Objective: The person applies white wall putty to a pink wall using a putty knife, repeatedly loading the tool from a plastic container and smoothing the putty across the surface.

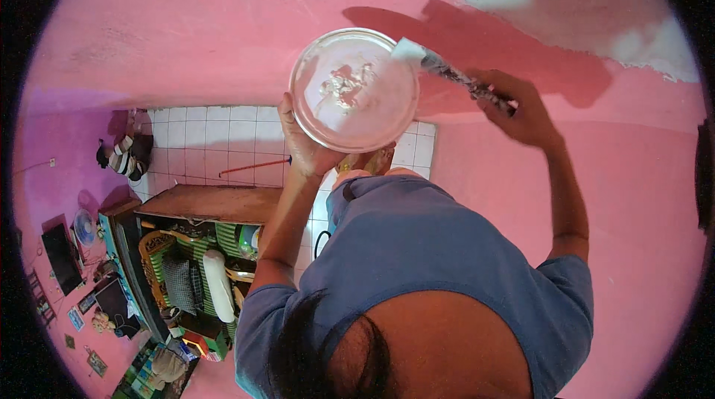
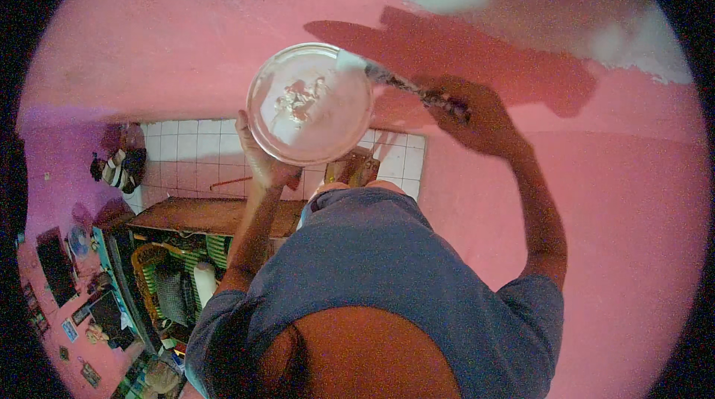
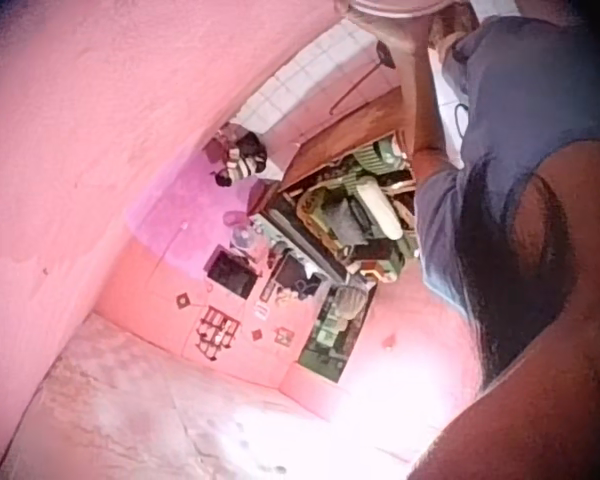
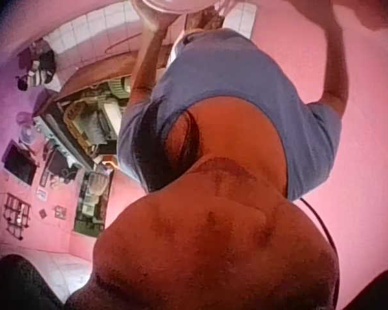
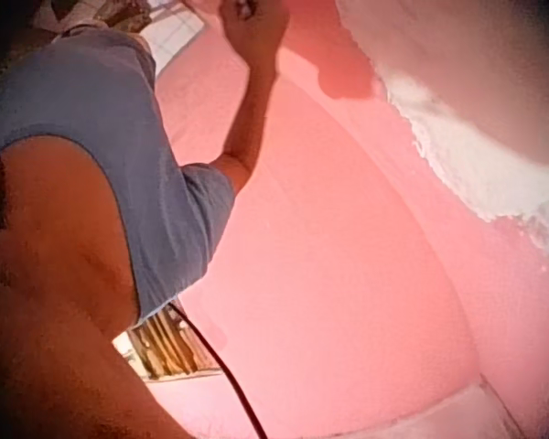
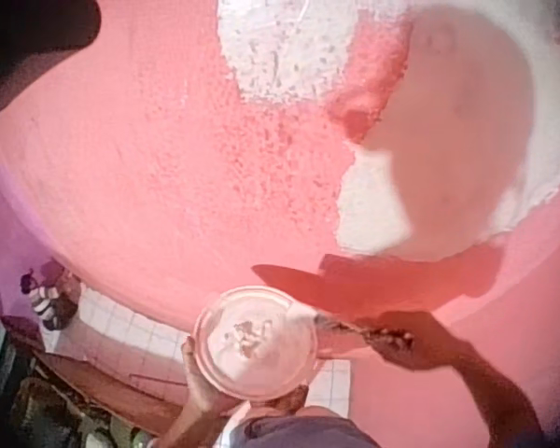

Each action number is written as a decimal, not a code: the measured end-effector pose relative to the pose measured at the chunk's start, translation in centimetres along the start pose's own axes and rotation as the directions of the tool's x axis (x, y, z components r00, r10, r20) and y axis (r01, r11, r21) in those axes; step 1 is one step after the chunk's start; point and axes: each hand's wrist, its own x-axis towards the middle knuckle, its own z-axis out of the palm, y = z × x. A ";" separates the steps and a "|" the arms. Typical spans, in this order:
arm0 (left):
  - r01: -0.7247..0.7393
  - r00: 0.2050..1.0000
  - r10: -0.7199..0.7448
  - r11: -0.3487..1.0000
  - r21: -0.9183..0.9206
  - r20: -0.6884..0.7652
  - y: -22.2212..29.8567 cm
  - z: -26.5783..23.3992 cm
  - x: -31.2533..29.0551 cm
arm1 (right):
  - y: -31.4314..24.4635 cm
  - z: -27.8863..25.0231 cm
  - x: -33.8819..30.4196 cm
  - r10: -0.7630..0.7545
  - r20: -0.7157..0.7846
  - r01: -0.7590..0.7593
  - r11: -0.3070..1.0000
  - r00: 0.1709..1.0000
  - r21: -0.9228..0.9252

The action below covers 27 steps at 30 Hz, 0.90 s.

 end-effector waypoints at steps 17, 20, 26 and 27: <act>-0.254 0.967 0.252 0.965 -0.056 -0.042 -3.9 0.0 0.4 | 1.0 10.0 -6.0 0.049 0.000 -0.047 0.967 0.999 -0.250; -0.240 0.971 0.240 0.960 -0.144 -0.016 -4.1 0.1 0.5 | 1.2 8.8 -6.7 0.033 0.002 -0.030 0.958 0.999 -0.287; -0.239 0.971 0.241 0.956 -0.171 -0.009 -3.9 -0.6 0.7 | 0.4 7.1 -7.6 0.038 0.020 -0.028 0.932 0.999 -0.362; -0.242 0.970 0.244 0.955 -0.173 -0.012 -4.0 -0.7 0.8 | 0.7 6.8 -7.9 0.006 0.008 -0.002 0.920 1.000 -0.392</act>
